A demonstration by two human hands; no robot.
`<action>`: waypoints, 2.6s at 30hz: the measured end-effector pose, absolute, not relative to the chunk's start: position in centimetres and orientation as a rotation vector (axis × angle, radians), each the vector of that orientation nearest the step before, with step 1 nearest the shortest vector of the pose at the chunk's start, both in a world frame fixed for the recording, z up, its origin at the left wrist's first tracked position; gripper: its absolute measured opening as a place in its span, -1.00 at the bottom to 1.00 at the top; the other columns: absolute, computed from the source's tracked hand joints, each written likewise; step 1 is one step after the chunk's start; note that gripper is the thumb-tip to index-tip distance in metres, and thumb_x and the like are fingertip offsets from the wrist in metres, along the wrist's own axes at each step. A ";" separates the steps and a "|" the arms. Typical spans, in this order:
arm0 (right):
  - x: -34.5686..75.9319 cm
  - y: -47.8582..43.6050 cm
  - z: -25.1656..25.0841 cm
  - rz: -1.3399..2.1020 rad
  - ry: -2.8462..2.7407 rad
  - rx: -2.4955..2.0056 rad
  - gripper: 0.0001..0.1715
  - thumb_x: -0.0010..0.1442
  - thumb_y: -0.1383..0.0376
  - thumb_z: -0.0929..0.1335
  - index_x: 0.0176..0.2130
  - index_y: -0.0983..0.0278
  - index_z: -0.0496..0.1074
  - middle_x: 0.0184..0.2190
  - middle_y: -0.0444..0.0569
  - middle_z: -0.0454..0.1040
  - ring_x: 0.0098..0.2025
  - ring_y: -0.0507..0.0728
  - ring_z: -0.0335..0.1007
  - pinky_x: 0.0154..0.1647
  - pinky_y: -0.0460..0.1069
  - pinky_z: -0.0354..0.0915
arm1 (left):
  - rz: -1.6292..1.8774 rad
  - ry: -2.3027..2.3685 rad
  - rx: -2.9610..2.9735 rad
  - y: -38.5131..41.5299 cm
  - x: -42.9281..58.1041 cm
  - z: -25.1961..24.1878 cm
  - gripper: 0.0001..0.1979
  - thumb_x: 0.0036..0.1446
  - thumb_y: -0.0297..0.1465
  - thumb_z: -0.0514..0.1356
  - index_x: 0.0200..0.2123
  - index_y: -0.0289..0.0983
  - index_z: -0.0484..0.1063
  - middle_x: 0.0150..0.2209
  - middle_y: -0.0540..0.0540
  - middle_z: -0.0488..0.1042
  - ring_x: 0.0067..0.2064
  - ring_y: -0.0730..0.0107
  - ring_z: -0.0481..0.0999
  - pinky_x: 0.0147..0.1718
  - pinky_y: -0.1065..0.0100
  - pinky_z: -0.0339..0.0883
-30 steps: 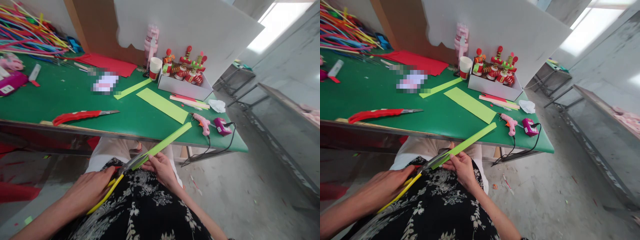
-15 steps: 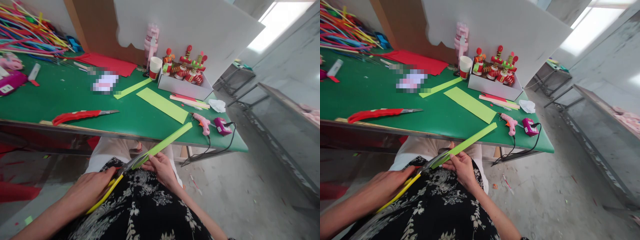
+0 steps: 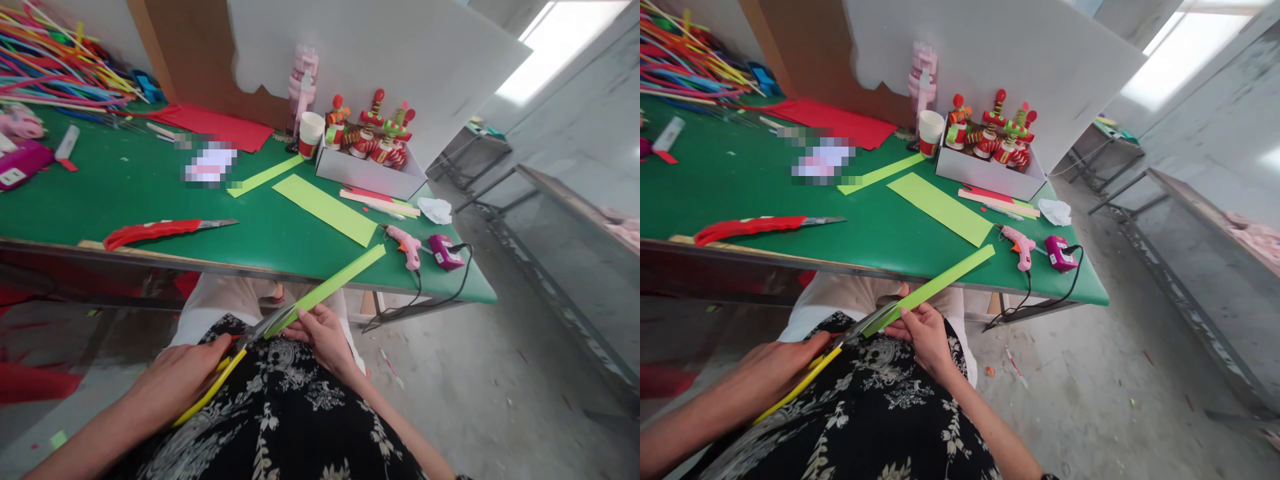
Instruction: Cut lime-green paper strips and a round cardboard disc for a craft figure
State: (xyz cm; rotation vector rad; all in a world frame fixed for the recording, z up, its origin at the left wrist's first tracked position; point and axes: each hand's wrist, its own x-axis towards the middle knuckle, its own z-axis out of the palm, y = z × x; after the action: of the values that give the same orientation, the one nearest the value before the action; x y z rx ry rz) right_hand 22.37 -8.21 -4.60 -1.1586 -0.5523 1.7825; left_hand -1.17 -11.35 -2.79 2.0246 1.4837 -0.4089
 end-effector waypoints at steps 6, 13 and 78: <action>22.4 -8.3 -4.7 1.785 -0.562 -1.156 -0.38 -0.25 0.02 0.65 -0.33 0.33 0.46 -0.45 -0.09 0.60 -0.43 0.10 0.61 -0.28 0.00 0.57 | -0.429 1.497 2.015 -11.3 -1.2 -2.9 -0.62 0.23 -0.23 -0.14 -0.06 -0.15 0.37 -0.26 -0.18 0.63 -0.17 -0.09 0.63 -0.29 0.17 0.34; 22.4 -8.2 -4.6 1.788 -0.553 -1.163 -0.37 -0.25 0.02 0.65 -0.31 0.33 0.47 -0.46 -0.11 0.60 -0.44 0.07 0.59 -0.31 -0.04 0.56 | -0.376 1.501 1.993 -11.4 -1.3 -3.2 -0.63 0.22 -0.21 -0.12 -0.07 -0.14 0.39 -0.30 -0.19 0.62 -0.20 -0.09 0.63 -0.31 0.18 0.34; 23.4 -7.5 -4.0 1.600 -0.641 -1.234 -0.53 -0.16 0.02 0.61 -0.37 0.28 0.53 -0.47 -0.12 0.56 -0.48 -0.01 0.44 -0.57 -0.18 0.38 | -0.411 1.470 2.062 -10.2 0.2 -2.4 -0.57 0.25 -0.22 -0.14 0.04 -0.19 0.35 -0.22 -0.22 0.62 -0.13 -0.06 0.63 -0.24 0.19 0.34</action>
State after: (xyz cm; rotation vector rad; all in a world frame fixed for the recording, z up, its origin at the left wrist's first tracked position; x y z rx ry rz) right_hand 23.43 -7.52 -4.01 -1.2335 -0.6410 1.5997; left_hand 0.25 -10.18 -2.39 2.0618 1.4701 -0.4115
